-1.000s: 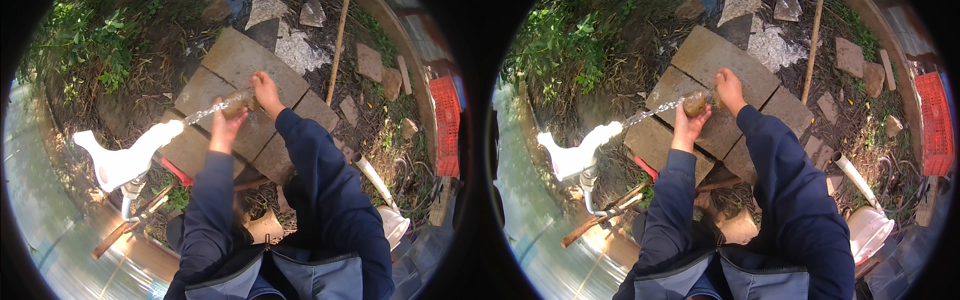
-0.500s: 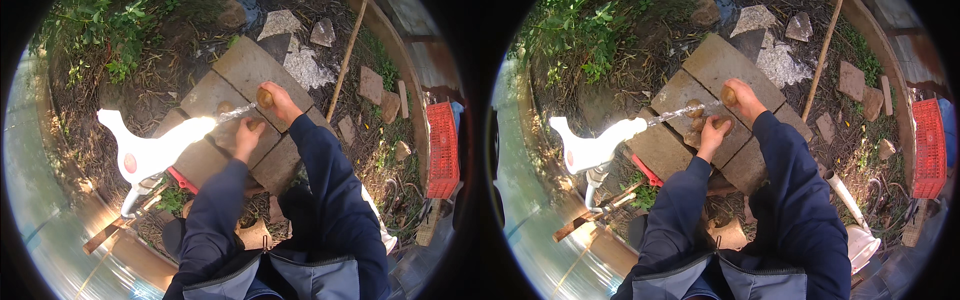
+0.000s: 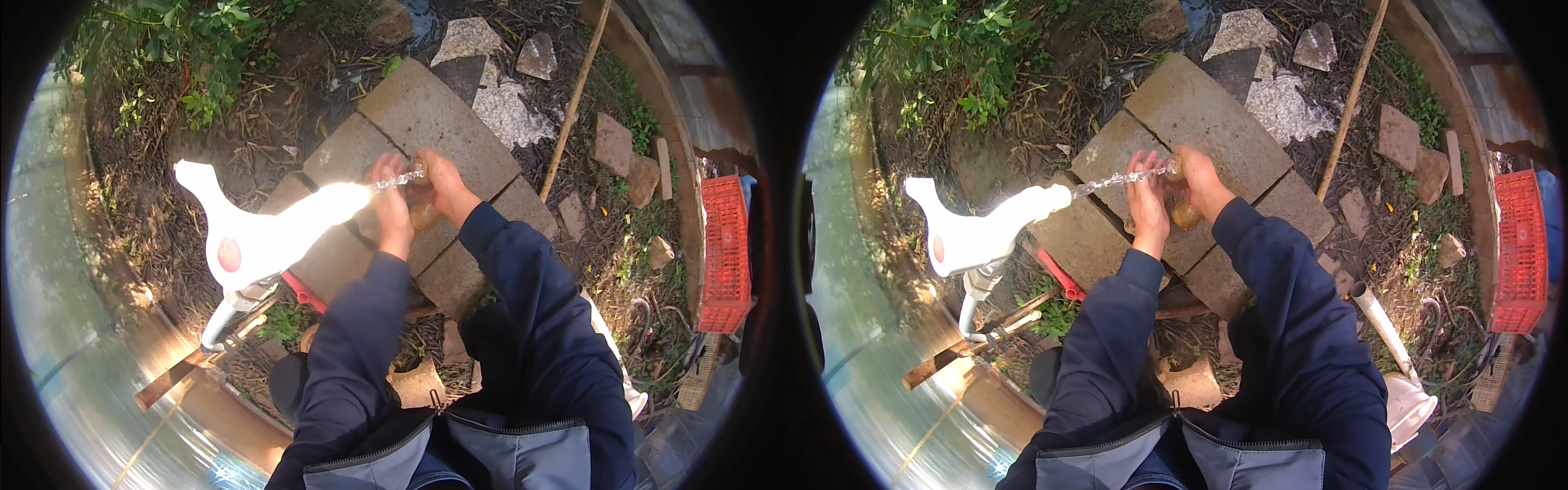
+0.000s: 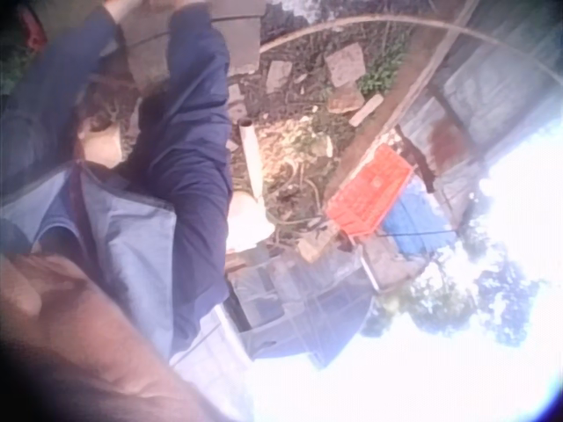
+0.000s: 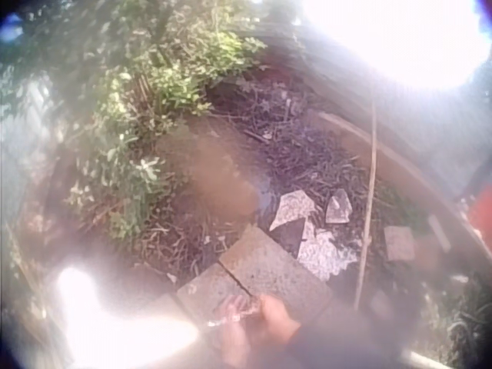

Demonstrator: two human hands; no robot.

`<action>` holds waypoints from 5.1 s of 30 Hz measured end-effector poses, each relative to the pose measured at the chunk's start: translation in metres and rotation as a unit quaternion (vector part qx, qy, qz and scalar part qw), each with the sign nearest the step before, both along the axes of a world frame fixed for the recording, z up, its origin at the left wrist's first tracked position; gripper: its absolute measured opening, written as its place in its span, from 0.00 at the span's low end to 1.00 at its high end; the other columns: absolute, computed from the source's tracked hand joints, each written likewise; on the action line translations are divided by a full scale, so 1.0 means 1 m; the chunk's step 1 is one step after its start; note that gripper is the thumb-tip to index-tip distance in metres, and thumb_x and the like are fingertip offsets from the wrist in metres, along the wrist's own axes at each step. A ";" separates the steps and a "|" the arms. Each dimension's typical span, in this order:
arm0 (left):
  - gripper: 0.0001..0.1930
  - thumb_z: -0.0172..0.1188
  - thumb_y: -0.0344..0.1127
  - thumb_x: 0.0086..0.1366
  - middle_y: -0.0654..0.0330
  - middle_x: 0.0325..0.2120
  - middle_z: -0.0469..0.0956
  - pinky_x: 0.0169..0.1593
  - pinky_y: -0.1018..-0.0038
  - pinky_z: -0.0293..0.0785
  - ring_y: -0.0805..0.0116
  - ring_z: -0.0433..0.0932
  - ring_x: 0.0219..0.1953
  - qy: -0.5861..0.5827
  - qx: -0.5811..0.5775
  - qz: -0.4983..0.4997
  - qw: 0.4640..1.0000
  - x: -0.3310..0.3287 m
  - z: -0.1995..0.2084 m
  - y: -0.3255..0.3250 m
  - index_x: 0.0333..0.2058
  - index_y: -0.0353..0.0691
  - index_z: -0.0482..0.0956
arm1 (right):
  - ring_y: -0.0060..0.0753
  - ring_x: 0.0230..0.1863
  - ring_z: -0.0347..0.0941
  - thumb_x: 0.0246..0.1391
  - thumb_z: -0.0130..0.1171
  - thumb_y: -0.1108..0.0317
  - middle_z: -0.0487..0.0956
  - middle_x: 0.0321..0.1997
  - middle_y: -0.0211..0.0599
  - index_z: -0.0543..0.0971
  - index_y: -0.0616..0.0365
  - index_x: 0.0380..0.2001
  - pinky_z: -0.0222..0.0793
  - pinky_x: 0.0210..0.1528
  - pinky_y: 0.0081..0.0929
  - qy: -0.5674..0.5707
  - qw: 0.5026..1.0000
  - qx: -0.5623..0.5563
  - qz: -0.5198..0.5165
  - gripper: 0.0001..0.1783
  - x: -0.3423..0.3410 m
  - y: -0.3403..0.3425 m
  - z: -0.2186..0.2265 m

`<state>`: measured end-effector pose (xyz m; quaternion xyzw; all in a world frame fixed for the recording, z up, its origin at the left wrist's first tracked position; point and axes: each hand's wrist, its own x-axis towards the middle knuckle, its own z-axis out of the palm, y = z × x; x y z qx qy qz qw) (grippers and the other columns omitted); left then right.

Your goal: The person picks up several potatoes from a green mesh basket, walks to an outdoor tap, and washes them under running water. The person then returns indoors and places the cleaned potatoes back into the basket.

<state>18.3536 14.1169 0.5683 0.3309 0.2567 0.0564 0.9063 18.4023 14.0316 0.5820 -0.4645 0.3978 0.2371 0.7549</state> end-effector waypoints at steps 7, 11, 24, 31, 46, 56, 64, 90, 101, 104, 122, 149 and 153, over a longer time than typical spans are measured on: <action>0.15 0.49 0.47 0.70 0.57 0.36 0.75 0.38 0.68 0.75 0.66 0.76 0.36 0.075 0.062 -0.086 0.992 0.022 -0.006 0.020 0.34 0.39 0.71 | 0.35 0.49 0.72 0.65 0.49 0.58 0.77 0.47 0.43 0.72 0.67 0.50 0.67 0.50 0.29 -0.254 0.901 -0.307 0.171 0.22 -0.041 0.021 0.000; 0.15 0.49 0.48 0.70 0.57 0.39 0.76 0.45 0.64 0.74 0.65 0.75 0.41 0.117 -0.076 -0.077 0.987 0.028 0.001 0.024 0.39 0.42 0.71 | 0.32 0.46 0.72 0.63 0.50 0.59 0.77 0.44 0.41 0.74 0.67 0.45 0.67 0.48 0.31 -0.438 0.786 -0.394 0.189 0.19 -0.034 0.014 0.014; 0.21 0.44 0.52 0.69 0.57 0.37 0.78 0.48 0.65 0.73 0.63 0.77 0.42 0.127 -0.046 -0.083 0.987 0.025 0.015 0.024 0.41 0.40 0.73 | 0.63 0.54 0.68 0.62 0.47 0.54 0.73 0.53 0.59 0.74 0.66 0.46 0.65 0.54 0.48 -0.513 0.610 -0.546 0.255 0.23 -0.038 0.018 0.030; 0.22 0.48 0.51 0.69 0.59 0.45 0.75 0.53 0.65 0.72 0.63 0.75 0.49 0.109 -0.077 -0.221 0.966 0.026 0.014 0.012 0.52 0.40 0.70 | 0.47 0.61 0.66 0.63 0.48 0.60 0.71 0.59 0.52 0.72 0.65 0.54 0.62 0.61 0.35 -0.217 0.940 -0.104 0.243 0.22 0.002 -0.005 0.033; 0.19 0.50 0.53 0.68 0.61 0.46 0.73 0.49 0.63 0.72 0.64 0.72 0.50 0.098 -0.127 -0.255 0.954 0.022 0.042 0.011 0.48 0.45 0.72 | 0.26 0.41 0.75 0.64 0.48 0.62 0.80 0.42 0.37 0.76 0.61 0.47 0.71 0.45 0.25 -0.323 0.927 -0.155 0.114 0.16 -0.017 -0.013 0.037; 0.15 0.50 0.47 0.69 0.59 0.37 0.77 0.45 0.63 0.76 0.62 0.78 0.39 0.187 -0.152 -0.040 0.970 0.029 0.001 0.022 0.43 0.40 0.72 | 0.36 0.44 0.74 0.66 0.43 0.64 0.79 0.45 0.40 0.75 0.63 0.48 0.68 0.50 0.29 -0.446 0.837 -0.276 0.157 0.17 -0.041 0.016 0.015; 0.12 0.58 0.39 0.65 0.59 0.40 0.77 0.45 0.66 0.75 0.66 0.76 0.42 0.091 -0.064 -0.186 0.976 0.021 0.017 0.013 0.44 0.41 0.73 | 0.34 0.45 0.73 0.63 0.41 0.63 0.77 0.45 0.39 0.76 0.60 0.46 0.69 0.47 0.33 -0.108 0.993 -0.034 0.012 0.17 -0.007 -0.003 0.030; 0.11 0.54 0.42 0.68 0.61 0.37 0.74 0.44 0.61 0.74 0.67 0.74 0.41 0.111 -0.009 -0.095 0.989 0.023 -0.007 0.021 0.44 0.45 0.70 | 0.26 0.46 0.73 0.61 0.54 0.66 0.78 0.46 0.35 0.76 0.65 0.45 0.68 0.50 0.24 -0.354 0.925 -0.106 0.090 0.14 -0.036 0.009 0.018; 0.18 0.56 0.48 0.67 0.59 0.40 0.75 0.44 0.63 0.75 0.64 0.76 0.42 0.118 0.052 -0.168 0.977 0.020 0.013 0.020 0.47 0.42 0.70 | 0.34 0.43 0.73 0.60 0.53 0.65 0.78 0.43 0.39 0.77 0.64 0.41 0.69 0.47 0.30 -0.165 0.984 -0.065 0.003 0.13 -0.021 0.009 0.017; 0.19 0.51 0.51 0.69 0.58 0.41 0.75 0.45 0.61 0.75 0.62 0.76 0.42 0.184 -0.042 -0.075 0.979 0.022 0.006 0.024 0.46 0.41 0.70 | 0.33 0.42 0.73 0.60 0.54 0.65 0.78 0.44 0.40 0.76 0.66 0.44 0.68 0.46 0.29 -0.408 0.848 -0.295 0.166 0.15 -0.031 0.014 0.014; 0.10 0.49 0.40 0.65 0.54 0.40 0.77 0.50 0.56 0.71 0.56 0.75 0.44 0.211 -0.180 -0.021 0.961 0.027 -0.007 0.045 0.41 0.43 0.69 | 0.21 0.22 0.66 0.64 0.50 0.58 0.77 0.28 0.29 0.74 0.58 0.34 0.68 0.28 0.24 -0.130 0.987 0.068 -0.068 0.13 0.009 -0.002 0.021; 0.16 0.49 0.46 0.70 0.56 0.39 0.79 0.49 0.67 0.72 0.66 0.75 0.41 0.096 -0.061 -0.086 0.990 0.027 0.016 0.011 0.35 0.38 0.76 | 0.29 0.54 0.69 0.63 0.52 0.59 0.73 0.54 0.37 0.67 0.62 0.59 0.66 0.56 0.32 -0.233 0.960 -0.041 0.147 0.25 -0.033 0.005 0.027; 0.11 0.55 0.41 0.68 0.59 0.39 0.78 0.46 0.73 0.70 0.71 0.73 0.42 0.035 0.072 -0.168 0.983 0.027 0.019 0.003 0.37 0.38 0.75 | 0.33 0.50 0.72 0.64 0.49 0.54 0.75 0.52 0.36 0.67 0.60 0.58 0.69 0.54 0.39 -0.107 0.993 0.027 0.039 0.25 -0.022 -0.006 0.031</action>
